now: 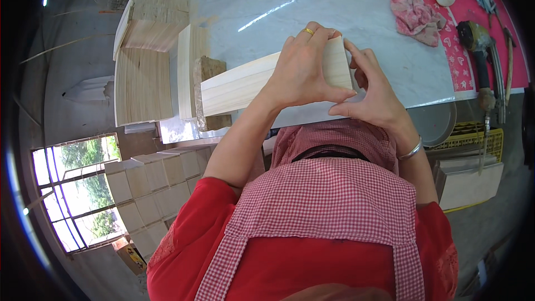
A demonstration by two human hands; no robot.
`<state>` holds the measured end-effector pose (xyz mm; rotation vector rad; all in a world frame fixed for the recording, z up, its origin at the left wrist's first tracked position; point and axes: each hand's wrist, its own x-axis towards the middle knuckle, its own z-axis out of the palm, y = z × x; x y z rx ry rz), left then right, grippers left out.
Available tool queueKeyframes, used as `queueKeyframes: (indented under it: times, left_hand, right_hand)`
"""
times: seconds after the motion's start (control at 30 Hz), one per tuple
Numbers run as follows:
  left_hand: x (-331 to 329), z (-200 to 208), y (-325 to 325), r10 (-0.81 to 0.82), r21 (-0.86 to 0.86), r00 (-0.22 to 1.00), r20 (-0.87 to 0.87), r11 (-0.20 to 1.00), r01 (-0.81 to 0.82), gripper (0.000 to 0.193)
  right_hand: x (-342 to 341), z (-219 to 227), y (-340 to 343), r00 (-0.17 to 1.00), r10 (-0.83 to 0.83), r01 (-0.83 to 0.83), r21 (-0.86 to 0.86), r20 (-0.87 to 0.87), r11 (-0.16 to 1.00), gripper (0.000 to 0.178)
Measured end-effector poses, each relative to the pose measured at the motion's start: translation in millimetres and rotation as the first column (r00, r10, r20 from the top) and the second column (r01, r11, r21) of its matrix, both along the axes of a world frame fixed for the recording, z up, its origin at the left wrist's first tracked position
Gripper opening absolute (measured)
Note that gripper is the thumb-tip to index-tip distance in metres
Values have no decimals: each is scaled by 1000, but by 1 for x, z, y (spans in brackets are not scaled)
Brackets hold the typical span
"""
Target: Assembling small wooden boxes using wood glue, a pneumatic nail gun, and a hammer.
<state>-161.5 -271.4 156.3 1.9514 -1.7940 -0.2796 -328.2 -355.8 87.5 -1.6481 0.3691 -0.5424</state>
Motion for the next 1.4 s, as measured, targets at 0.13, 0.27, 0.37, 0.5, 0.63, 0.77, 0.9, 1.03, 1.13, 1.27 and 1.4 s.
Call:
queueKeyframes:
  times: [0.13, 0.27, 0.37, 0.5, 0.63, 0.77, 0.9, 1.03, 1.13, 1.27, 1.4]
  left_hand:
    - [-2, -1, -1, -4, -12, 1000, 16, 1000, 4, 88]
    - [-2, 0, -3, 22, 33, 1000, -22, 999, -21, 91]
    - [-3, 2, 0, 19, 31, 1000, -1, 999, -19, 90]
    - [-2, 4, 5, 22, 55, 1000, -8, 998, -21, 90]
    - [-4, 5, 2, 11, 56, 1000, -10, 998, -11, 89]
    - [-7, 5, 2, 26, 8, 999, -40, 1000, -26, 90]
    - [-1, 3, 2, 33, 31, 999, -29, 999, -32, 90]
    - [-4, 6, 0, 27, 75, 1000, -6, 997, -27, 90]
    - [-4, 5, -1, 28, 77, 1000, 2, 997, -29, 89]
    - [-3, 4, -1, 28, 54, 1000, 1, 998, -28, 88]
    - [-4, 3, -2, 27, 53, 1000, -2, 998, -27, 88]
  right_hand:
    - [-4, 12, -3, 999, 48, -49, 41, 18, 998, 113]
    - [-12, 19, -13, 996, 61, -61, 4, 72, 998, 101]
    - [-20, 15, -31, 991, -29, 43, -103, 130, 994, 82]
    - [-22, -12, -95, 791, -600, 505, -684, 121, 527, 37]
    - [-32, -51, -160, 709, -701, 131, -961, -81, 244, 18]
    - [-31, -44, -174, 762, -645, 248, -897, -52, 366, 18]
    - [-17, -15, -142, 780, -626, 432, -748, 29, 504, 20]
    - [11, -14, -89, 947, -314, 321, -288, 72, 902, 22]
    - [31, -28, -69, 985, -33, 28, 32, 167, 999, 32]
    - [36, -27, -62, 977, 207, -209, 335, 40, 919, 37]
    - [41, -30, -68, 945, 325, -315, 341, 28, 886, 34]
